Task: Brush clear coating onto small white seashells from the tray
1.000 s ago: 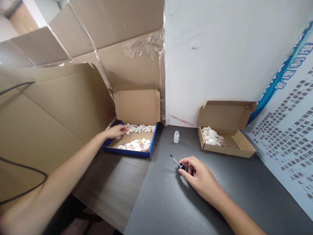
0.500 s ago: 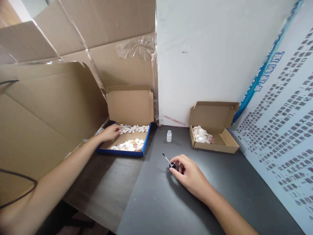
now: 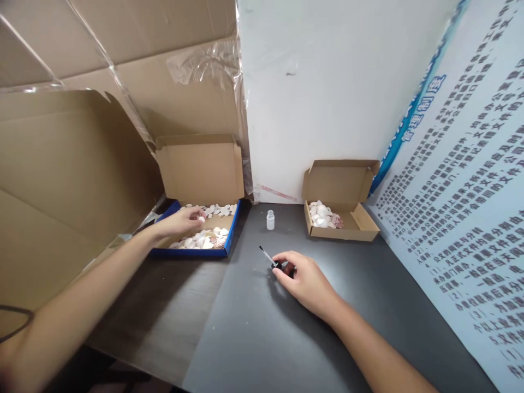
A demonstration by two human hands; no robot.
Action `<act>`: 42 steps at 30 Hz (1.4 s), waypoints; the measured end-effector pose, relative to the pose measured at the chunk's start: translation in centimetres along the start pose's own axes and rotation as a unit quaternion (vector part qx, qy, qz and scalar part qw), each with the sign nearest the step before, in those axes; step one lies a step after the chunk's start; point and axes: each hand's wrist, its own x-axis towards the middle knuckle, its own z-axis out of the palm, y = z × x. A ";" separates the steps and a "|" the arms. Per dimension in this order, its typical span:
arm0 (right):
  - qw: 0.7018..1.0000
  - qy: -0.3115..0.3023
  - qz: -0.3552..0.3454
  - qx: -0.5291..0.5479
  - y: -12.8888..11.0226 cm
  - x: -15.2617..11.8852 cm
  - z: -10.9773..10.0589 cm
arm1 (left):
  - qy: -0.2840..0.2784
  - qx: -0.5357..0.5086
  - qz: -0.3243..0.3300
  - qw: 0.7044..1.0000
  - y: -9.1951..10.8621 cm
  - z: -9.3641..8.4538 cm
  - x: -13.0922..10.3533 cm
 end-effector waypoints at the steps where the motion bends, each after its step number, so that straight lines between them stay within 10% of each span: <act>1: 1.000 0.001 -0.004 -0.002 0.0 0.0 0.0 | -0.014 -0.012 0.010 1.000 0.4 0.1 -0.3; 10: 0.992 0.116 -0.026 0.041 0.1 0.2 -0.1 | -0.093 -0.027 0.101 0.990 7.6 5.1 0.6; 15: 0.971 0.223 -0.020 0.082 0.6 0.6 -0.8 | -0.048 0.060 0.097 0.992 10.5 9.6 3.2; 31: 0.954 0.279 -0.053 0.099 0.8 0.7 -2.1 | 0.001 0.278 0.095 0.956 11.3 15.6 6.7; 42: 0.936 0.331 -0.055 0.103 0.1 0.5 -3.2 | 0.078 0.298 0.250 0.918 12.0 16.5 1.9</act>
